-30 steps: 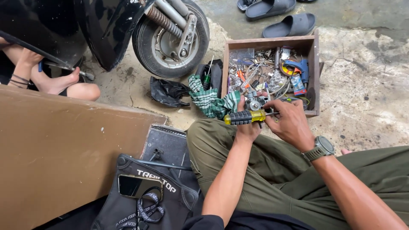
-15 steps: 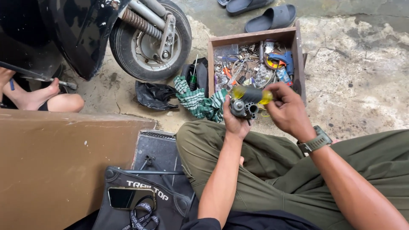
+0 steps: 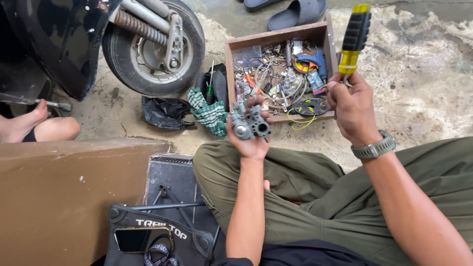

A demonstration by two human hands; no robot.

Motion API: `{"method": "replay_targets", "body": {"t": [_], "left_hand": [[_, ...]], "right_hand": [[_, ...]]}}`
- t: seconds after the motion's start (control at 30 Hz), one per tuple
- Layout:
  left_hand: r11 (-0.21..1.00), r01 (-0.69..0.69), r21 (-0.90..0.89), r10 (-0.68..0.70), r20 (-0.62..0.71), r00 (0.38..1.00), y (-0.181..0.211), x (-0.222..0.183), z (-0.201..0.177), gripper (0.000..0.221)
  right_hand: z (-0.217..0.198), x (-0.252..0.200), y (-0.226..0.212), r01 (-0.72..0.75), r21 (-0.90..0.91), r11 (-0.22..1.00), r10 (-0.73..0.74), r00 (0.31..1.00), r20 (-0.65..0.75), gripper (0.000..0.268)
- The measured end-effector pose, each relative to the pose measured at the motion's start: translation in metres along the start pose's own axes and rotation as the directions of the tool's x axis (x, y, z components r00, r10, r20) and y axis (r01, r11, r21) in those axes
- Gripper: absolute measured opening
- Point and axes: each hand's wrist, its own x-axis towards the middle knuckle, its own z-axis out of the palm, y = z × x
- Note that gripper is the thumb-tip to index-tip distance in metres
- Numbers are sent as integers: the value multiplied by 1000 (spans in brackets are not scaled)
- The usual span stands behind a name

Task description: Disassembling a motorcycle carburetor using a screwdriver to remove internal components.

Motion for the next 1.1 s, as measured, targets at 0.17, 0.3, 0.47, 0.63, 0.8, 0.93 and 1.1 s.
{"method": "replay_targets", "body": {"t": [0.17, 0.3, 0.47, 0.63, 0.8, 0.93, 1.1], "left_hand": [[998, -56, -27, 55, -30, 998, 15, -1, -18, 75], [997, -75, -2, 74, -60, 995, 16, 1, -26, 75], [996, -85, -16, 84, -57, 995, 19, 1, -27, 75], [991, -127, -52, 124, -59, 991, 21, 1, -31, 77], [987, -148, -58, 145, -49, 988, 22, 3, -35, 77], [982, -164, -89, 159, -63, 985, 22, 3, -31, 76], [975, -200, -93, 183, -167, 969, 22, 4, -41, 75]], "right_hand": [[-17, 25, 23, -80, -141, 987, 67, 993, -94, 4], [-5, 24, 25, -159, -198, 967, 132, 981, -145, 4], [-41, 49, 100, -208, -392, 896, 169, 977, -131, 10], [-42, 48, 133, -254, -591, 765, 234, 966, -112, 14], [-42, 53, 175, -262, -699, 666, 282, 955, -89, 19], [-27, 56, 174, -249, -646, 722, 279, 958, -57, 19], [-41, 64, 207, -239, -646, 725, 228, 968, -103, 21]]}}
